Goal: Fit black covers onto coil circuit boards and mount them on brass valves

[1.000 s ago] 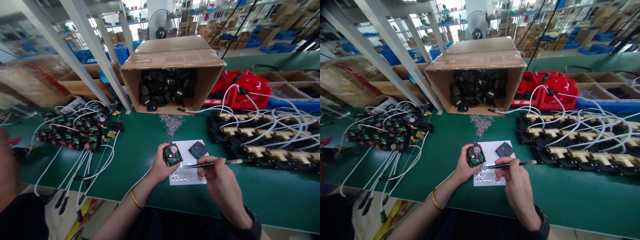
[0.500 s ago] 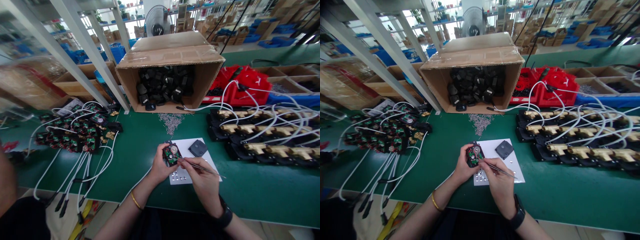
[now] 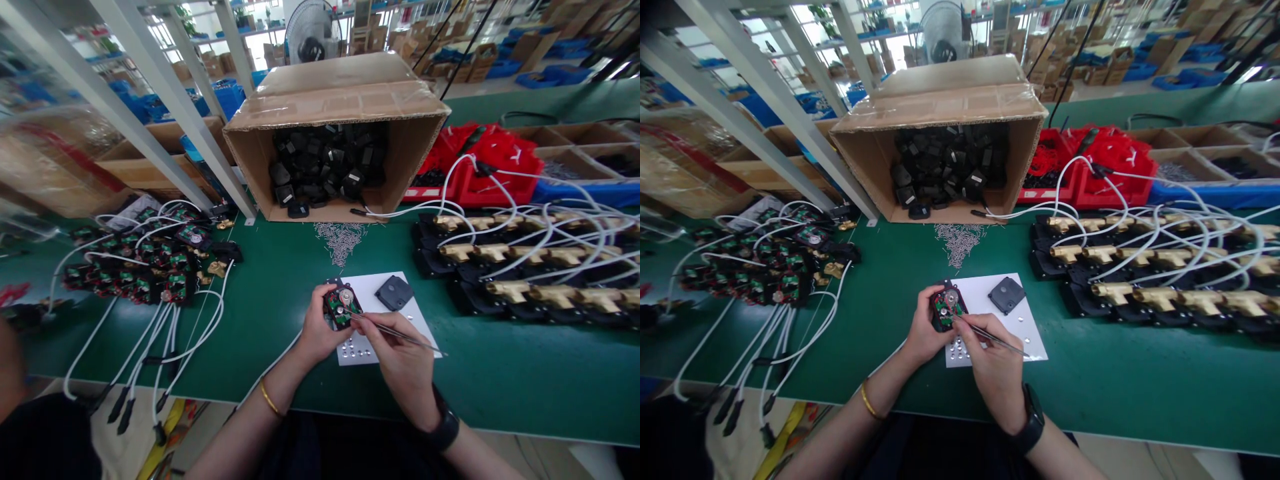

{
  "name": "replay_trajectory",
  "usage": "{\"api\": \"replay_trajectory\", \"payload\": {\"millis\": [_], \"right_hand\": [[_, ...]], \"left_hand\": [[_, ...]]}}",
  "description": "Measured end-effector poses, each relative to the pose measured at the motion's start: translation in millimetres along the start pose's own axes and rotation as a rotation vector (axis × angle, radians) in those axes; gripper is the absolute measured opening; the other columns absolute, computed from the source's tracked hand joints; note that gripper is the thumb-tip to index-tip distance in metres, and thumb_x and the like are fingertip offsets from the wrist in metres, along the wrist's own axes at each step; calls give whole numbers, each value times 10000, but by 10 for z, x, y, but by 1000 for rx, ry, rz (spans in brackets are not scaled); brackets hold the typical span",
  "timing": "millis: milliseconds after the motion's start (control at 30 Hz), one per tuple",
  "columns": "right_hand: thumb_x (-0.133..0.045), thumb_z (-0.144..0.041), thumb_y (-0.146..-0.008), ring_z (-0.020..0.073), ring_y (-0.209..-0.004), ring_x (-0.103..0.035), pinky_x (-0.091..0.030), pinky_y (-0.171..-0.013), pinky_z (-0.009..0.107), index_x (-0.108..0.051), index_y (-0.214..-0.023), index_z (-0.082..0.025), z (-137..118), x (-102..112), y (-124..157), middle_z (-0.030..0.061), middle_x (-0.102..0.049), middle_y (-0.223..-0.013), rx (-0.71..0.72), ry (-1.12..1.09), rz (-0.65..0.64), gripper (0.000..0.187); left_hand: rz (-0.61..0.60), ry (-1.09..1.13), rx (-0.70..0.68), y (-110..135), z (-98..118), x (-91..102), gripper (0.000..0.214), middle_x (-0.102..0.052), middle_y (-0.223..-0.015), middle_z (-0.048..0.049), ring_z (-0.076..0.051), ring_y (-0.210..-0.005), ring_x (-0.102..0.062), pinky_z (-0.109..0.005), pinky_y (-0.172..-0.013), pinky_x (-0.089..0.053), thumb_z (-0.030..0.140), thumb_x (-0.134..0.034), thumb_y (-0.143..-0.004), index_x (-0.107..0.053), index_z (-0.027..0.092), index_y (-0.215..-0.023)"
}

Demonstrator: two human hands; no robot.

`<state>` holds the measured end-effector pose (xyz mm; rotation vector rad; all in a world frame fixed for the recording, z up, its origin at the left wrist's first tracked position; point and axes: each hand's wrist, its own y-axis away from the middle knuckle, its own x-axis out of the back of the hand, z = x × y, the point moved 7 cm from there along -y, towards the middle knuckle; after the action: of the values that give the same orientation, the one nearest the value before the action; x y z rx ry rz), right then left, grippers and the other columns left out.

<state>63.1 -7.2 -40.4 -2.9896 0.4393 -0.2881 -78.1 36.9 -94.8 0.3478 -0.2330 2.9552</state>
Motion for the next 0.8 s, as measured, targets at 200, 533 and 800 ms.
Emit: {"api": "replay_trajectory", "payload": {"millis": [200, 533, 800], "right_hand": [[-617, -236, -800, 179, -683, -654, -537, -593, 277, -663, -788, -196, -77, -43, -19, 45, -687, -765, 6, -11, -70, 62], [-594, -196, -810, 148, -662, -628, -508, -566, 239, -653, -771, -189, -193, -62, -203, 20, -670, -713, 92, 32, -235, 71], [-599, -204, -806, 146, -637, -631, -517, -570, 246, -652, -762, -176, -171, -75, -299, 27, -662, -700, 70, 21, -331, 75]], "left_hand": [[38, 39, -23, 22, -53, 20, 726, -406, -1226, -99, -255, -1146, -466, -385, -978, -378, 294, -774, -581, -372, 209, -1179], [78, 44, -74, 7, -44, 20, 715, -423, -1176, -90, -247, -1085, -498, -382, -932, -409, 298, -771, -584, -377, 212, -1175], [73, 39, -71, 3, -33, 27, 720, -420, -1162, -98, -253, -1084, -492, -384, -926, -416, 303, -778, -581, -377, 201, -1171]]}}
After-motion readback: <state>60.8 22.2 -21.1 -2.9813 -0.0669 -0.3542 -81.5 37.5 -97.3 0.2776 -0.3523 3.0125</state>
